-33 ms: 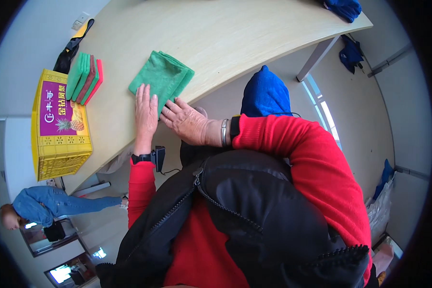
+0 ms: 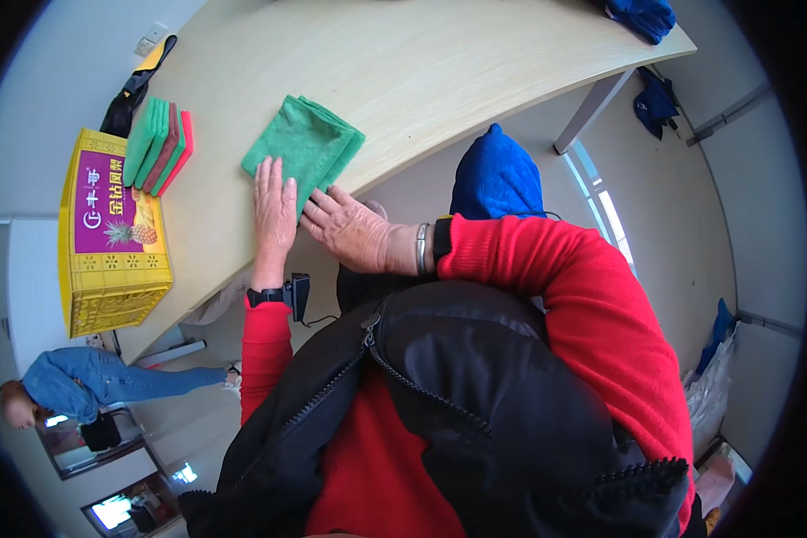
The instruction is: Folding and stacking small green cloths at a workbench.
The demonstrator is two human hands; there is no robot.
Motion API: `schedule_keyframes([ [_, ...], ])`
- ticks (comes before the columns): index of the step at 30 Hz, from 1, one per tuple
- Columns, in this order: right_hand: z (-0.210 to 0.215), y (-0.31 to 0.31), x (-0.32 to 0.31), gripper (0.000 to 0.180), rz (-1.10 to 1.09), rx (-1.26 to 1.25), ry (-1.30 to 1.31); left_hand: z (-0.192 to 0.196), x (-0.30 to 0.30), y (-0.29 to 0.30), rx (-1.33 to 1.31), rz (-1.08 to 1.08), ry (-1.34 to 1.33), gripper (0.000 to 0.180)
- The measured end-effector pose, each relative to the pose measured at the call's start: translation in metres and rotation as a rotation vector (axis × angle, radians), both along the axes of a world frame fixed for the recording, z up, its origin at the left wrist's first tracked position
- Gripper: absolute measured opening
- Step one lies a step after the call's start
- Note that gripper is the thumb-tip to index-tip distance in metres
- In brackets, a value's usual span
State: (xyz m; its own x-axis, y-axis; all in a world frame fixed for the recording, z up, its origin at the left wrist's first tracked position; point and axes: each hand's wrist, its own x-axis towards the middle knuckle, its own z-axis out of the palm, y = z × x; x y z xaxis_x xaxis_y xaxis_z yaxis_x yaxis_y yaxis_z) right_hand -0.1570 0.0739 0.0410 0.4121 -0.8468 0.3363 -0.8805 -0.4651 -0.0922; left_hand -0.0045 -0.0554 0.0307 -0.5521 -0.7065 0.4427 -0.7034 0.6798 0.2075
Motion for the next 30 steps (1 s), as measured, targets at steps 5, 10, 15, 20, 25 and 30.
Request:
schedule_keyframes([
  [5,0.054,-0.024,-0.019,0.052,0.225,0.668,-0.082,0.001,0.0,0.003,0.149,0.027,-0.206,0.062],
  [10,0.035,-0.091,-0.016,0.042,0.043,0.122,-0.365,0.017,-0.001,0.004,0.365,0.089,-0.103,0.072],
  [15,-0.004,-0.135,-0.021,0.059,-0.163,0.148,-0.136,0.016,-0.001,0.018,0.202,0.18,-0.301,0.082],
  [20,-0.011,-0.142,-0.034,0.059,-0.247,0.111,-0.118,0.019,0.005,0.024,0.298,0.191,-0.19,0.089],
  [25,-0.014,-0.152,-0.034,0.06,-0.276,0.135,-0.131,0.015,0.002,0.009,0.209,0.25,-0.103,0.082],
  [30,-0.016,-0.153,-0.033,0.058,-0.264,0.133,-0.123,0.016,-0.021,-0.013,0.14,0.309,-0.004,0.075],
])
